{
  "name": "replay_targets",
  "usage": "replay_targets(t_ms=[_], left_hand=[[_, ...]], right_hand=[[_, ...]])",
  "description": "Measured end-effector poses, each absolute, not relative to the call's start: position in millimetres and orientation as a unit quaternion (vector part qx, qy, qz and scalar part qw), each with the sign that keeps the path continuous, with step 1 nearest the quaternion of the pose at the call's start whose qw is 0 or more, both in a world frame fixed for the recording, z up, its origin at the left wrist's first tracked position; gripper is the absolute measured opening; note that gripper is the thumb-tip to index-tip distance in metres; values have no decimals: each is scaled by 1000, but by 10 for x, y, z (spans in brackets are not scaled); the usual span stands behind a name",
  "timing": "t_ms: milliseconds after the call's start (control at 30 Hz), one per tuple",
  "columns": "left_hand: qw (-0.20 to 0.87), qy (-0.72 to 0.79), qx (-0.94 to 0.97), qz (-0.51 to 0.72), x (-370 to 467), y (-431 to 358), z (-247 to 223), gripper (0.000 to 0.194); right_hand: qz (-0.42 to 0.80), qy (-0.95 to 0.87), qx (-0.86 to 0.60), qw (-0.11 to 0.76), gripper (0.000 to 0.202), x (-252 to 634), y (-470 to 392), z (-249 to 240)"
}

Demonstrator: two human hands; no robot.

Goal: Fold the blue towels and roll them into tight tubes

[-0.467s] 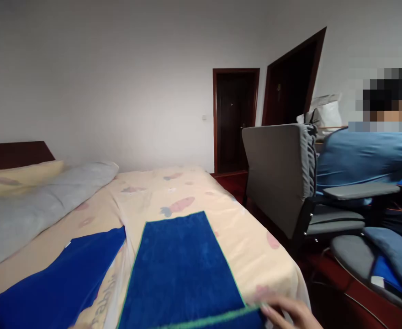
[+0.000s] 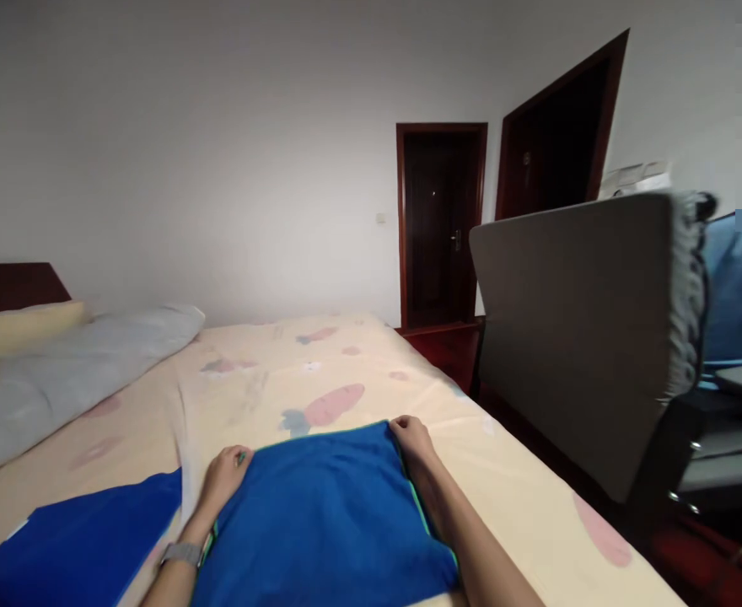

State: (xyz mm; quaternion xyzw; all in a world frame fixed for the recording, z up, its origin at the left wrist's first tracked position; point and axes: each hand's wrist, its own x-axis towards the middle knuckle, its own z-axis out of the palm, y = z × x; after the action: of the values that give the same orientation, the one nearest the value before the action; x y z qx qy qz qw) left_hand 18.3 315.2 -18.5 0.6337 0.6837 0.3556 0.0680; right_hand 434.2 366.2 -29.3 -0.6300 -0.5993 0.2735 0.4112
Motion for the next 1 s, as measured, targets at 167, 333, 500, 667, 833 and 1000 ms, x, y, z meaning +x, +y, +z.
replay_targets(t_ms=[167,333,500,667,833,1000], left_hand=[[125,697,634,311,-16,3351,-382,22],[144,718,617,289,-93,3339,-276,27],[181,711,594,330,-2,3327,-268,33],[264,661,569,411,88,3299,-223,40],[340,602,519,502,134,3139,56,44],[355,528,482,602,152,2703,664,38]], right_hand=[[254,-599,-645,400,30,4365,3796,-555],[248,-595,-650,402,25,4303,3781,-553],[280,-580,-607,467,27,4314,3789,-618],[323,-561,-528,550,42,4302,3814,-638],[345,-536,-465,614,51,4281,3670,-347],[333,-493,-393,701,39,4389,3157,305]])
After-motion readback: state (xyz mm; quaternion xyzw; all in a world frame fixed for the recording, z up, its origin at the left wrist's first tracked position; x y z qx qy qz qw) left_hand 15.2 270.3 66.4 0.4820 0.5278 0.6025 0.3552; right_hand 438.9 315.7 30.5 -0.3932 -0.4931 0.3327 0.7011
